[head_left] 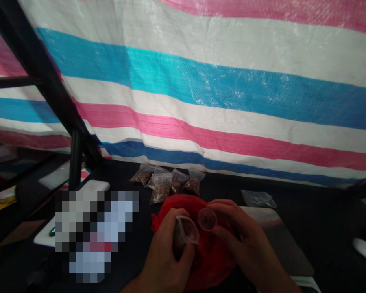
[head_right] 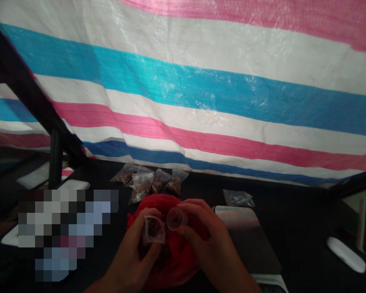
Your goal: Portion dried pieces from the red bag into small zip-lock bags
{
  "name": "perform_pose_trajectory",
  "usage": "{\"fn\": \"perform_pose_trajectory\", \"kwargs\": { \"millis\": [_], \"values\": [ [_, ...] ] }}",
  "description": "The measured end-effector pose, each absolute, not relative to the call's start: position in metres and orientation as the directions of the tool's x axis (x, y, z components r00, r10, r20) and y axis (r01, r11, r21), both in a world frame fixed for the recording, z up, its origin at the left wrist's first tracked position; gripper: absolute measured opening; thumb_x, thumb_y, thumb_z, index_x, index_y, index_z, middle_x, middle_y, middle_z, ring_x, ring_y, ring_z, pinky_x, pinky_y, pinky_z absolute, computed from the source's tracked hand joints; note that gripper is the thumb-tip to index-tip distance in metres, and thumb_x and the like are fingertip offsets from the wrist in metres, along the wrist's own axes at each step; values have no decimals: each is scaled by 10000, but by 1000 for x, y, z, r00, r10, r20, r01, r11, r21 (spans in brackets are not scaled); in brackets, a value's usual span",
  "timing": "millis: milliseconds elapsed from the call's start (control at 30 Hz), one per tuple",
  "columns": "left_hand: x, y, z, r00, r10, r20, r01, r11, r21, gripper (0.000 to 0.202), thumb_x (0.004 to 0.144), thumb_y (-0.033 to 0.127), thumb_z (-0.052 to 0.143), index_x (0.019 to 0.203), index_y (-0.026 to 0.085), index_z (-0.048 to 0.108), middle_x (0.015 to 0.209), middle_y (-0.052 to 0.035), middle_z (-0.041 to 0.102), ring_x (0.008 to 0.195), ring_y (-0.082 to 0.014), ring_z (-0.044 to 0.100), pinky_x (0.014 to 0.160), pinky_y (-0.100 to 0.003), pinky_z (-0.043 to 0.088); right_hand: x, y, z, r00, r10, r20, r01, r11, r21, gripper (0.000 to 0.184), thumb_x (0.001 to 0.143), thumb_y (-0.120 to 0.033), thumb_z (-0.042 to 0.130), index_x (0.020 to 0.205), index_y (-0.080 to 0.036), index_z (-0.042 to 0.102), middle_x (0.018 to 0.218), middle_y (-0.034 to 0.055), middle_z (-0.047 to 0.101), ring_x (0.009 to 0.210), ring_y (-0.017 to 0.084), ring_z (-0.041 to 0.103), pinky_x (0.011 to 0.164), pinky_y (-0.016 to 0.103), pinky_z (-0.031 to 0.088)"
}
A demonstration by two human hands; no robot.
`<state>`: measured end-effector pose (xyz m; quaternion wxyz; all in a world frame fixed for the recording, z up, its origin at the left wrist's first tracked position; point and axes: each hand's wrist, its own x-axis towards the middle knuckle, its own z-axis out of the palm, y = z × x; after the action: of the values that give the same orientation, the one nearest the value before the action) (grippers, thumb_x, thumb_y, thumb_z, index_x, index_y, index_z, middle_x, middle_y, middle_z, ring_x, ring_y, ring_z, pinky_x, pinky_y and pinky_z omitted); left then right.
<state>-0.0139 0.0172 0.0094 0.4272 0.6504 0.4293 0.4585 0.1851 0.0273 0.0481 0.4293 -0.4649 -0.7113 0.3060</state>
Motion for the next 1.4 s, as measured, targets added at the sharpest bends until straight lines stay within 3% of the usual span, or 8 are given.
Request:
{"fn": "perform_pose_trajectory", "kwargs": {
  "millis": [200, 400, 667, 867, 967, 1133, 1267, 1400],
  "values": [
    [-12, 16, 2, 304, 927, 218, 335, -318, 887, 291, 857, 160, 614, 1128, 253, 566, 1055, -37, 663, 930, -229, 643, 819, -365, 515, 179, 14, 48, -358, 717, 598, 495, 689, -529, 340, 963, -141, 638, 1266, -295, 656, 1246, 41, 687, 1126, 138, 688, 979, 186, 544],
    [-12, 15, 5, 315, 920, 232, 382, -347, 857, 335, 832, 138, 624, 1145, 241, 563, 1083, -56, 659, 963, -247, 629, 837, -395, 510, 188, 7, 36, -459, 632, 624, 549, 755, -360, 486, 979, -135, 612, 1422, -331, 574, 1301, 54, 681, 1222, 217, 635, 1038, 335, 562],
    [-13, 16, 6, 364, 902, 233, 401, -377, 835, 298, 819, 156, 648, 1095, 220, 557, 1013, -58, 616, 929, -252, 582, 799, -397, 489, 196, 3, 29, -425, 653, 627, 589, 726, -356, 507, 948, -174, 671, 1408, -373, 596, 1279, 21, 697, 1158, 221, 690, 997, 301, 588],
    [-16, 17, 2, 252, 936, 245, 269, -311, 912, 100, 974, 279, 509, 1060, 241, 543, 1000, -48, 620, 874, -221, 623, 753, -350, 520, 187, 12, 34, -235, 718, 655, 647, 618, -446, 348, 950, -165, 645, 1256, -327, 682, 1209, 49, 692, 1049, 195, 719, 892, 260, 626],
    [-16, 17, -1, 136, 958, 253, 285, -283, 916, 170, 1001, 301, 493, 1163, 251, 509, 1071, -63, 646, 970, -236, 657, 788, -348, 551, 182, 18, 38, -328, 731, 599, 633, 640, -434, 325, 956, -201, 644, 1261, -311, 673, 1174, 61, 710, 1049, 210, 719, 887, 304, 627],
    [-15, 17, -11, 136, 939, 316, 377, -344, 860, 514, 871, 116, 599, 1328, 282, 434, 1178, -61, 654, 1008, -227, 688, 847, -365, 572, 174, 15, 36, -408, 712, 571, 621, 675, -399, 390, 934, -352, 697, 1303, -262, 611, 1184, 82, 729, 1067, 228, 709, 905, 324, 604],
    [-17, 19, -14, 236, 912, 336, 422, -407, 810, 545, 821, 106, 655, 1313, 279, 497, 1137, -55, 683, 998, -245, 693, 853, -390, 575, 170, 8, 39, -383, 720, 579, 547, 681, -486, 134, 967, -224, 643, 1086, -286, 643, 974, 0, 755, 877, 148, 734, 811, 218, 592],
    [-17, 20, -11, 206, 904, 375, 495, -427, 757, 512, 830, 200, 730, 1288, 274, 514, 1101, -60, 682, 993, -263, 676, 837, -404, 565, 174, 7, 50, -275, 778, 564, 510, 616, -600, 186, 937, -140, 639, 1025, -303, 648, 887, -33, 739, 787, 122, 721, 734, 180, 581]
  ]
}}
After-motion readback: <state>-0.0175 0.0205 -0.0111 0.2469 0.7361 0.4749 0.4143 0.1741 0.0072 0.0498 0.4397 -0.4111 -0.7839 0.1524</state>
